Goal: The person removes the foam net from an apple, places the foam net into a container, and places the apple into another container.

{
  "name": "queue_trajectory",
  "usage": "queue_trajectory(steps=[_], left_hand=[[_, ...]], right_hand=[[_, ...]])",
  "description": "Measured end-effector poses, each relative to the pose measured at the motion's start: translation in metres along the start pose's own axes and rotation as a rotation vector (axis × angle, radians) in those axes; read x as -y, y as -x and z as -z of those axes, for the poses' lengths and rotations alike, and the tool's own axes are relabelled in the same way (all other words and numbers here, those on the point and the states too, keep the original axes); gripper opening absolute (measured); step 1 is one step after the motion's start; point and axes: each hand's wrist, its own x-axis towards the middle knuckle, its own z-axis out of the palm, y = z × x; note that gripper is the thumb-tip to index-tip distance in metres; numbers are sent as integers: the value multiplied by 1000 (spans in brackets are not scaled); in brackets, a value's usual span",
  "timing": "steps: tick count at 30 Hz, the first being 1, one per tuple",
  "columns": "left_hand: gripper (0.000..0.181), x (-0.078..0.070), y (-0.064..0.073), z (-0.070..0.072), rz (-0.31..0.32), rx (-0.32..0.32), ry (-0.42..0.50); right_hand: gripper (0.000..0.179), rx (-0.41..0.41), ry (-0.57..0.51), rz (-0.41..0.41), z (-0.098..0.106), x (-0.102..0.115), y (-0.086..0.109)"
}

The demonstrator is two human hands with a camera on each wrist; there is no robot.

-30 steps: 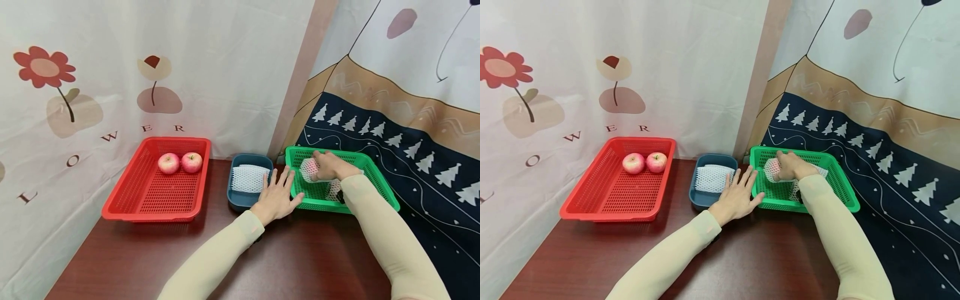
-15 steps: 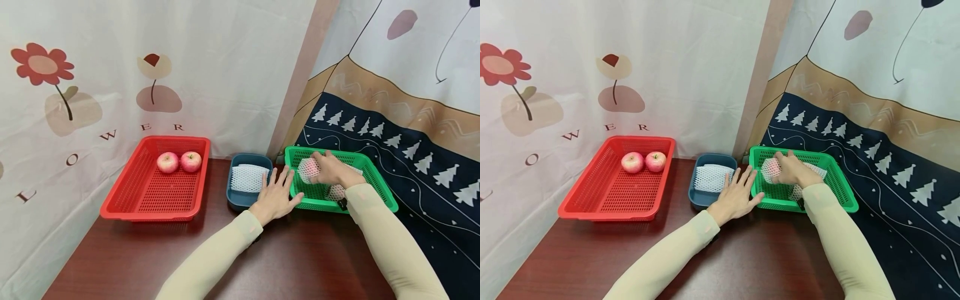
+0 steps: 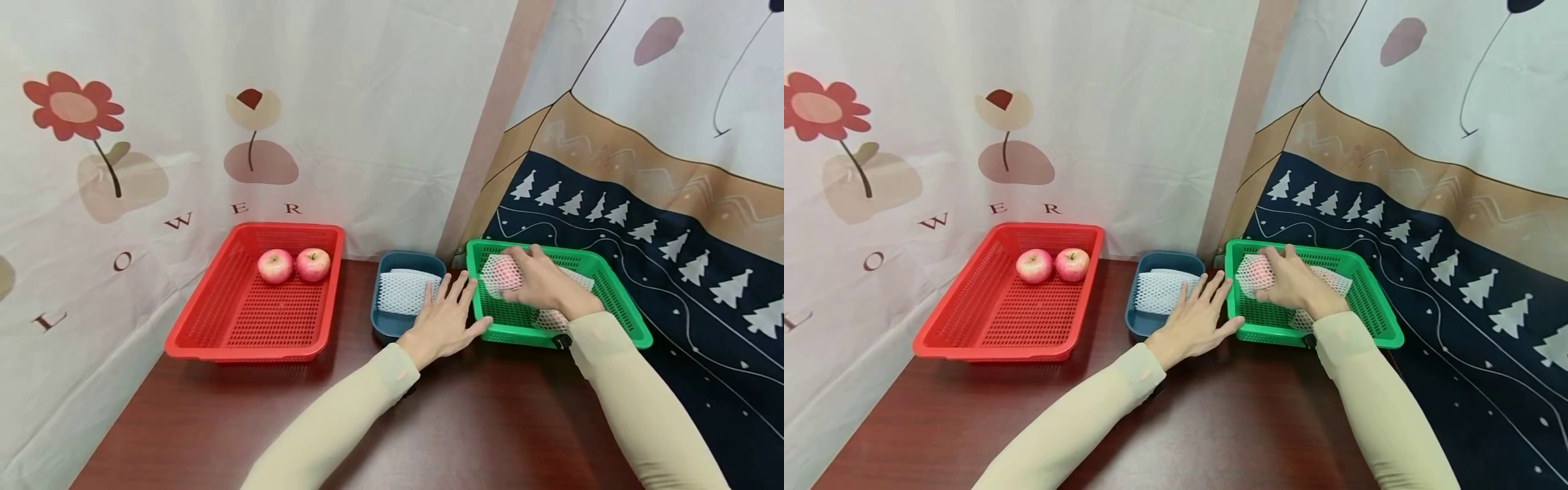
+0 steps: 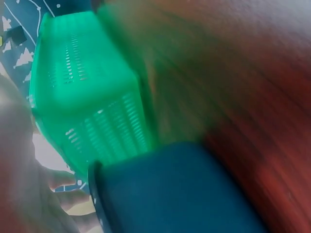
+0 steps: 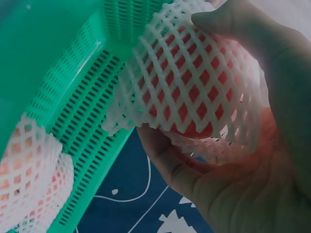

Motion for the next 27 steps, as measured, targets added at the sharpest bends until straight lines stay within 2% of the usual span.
queue_trajectory(steps=[8,18,27], left_hand=[[90,12,10,9,-12,-31,-26],[85,24,26,28,-6,-52,-62],[86,31,39,36,-29,-71,-79]], right_hand=[[98,-29,-31,5,2,13,8],[90,-104,-63,64,0,29,16],[85,-135,-63,107,-6,39,24]])
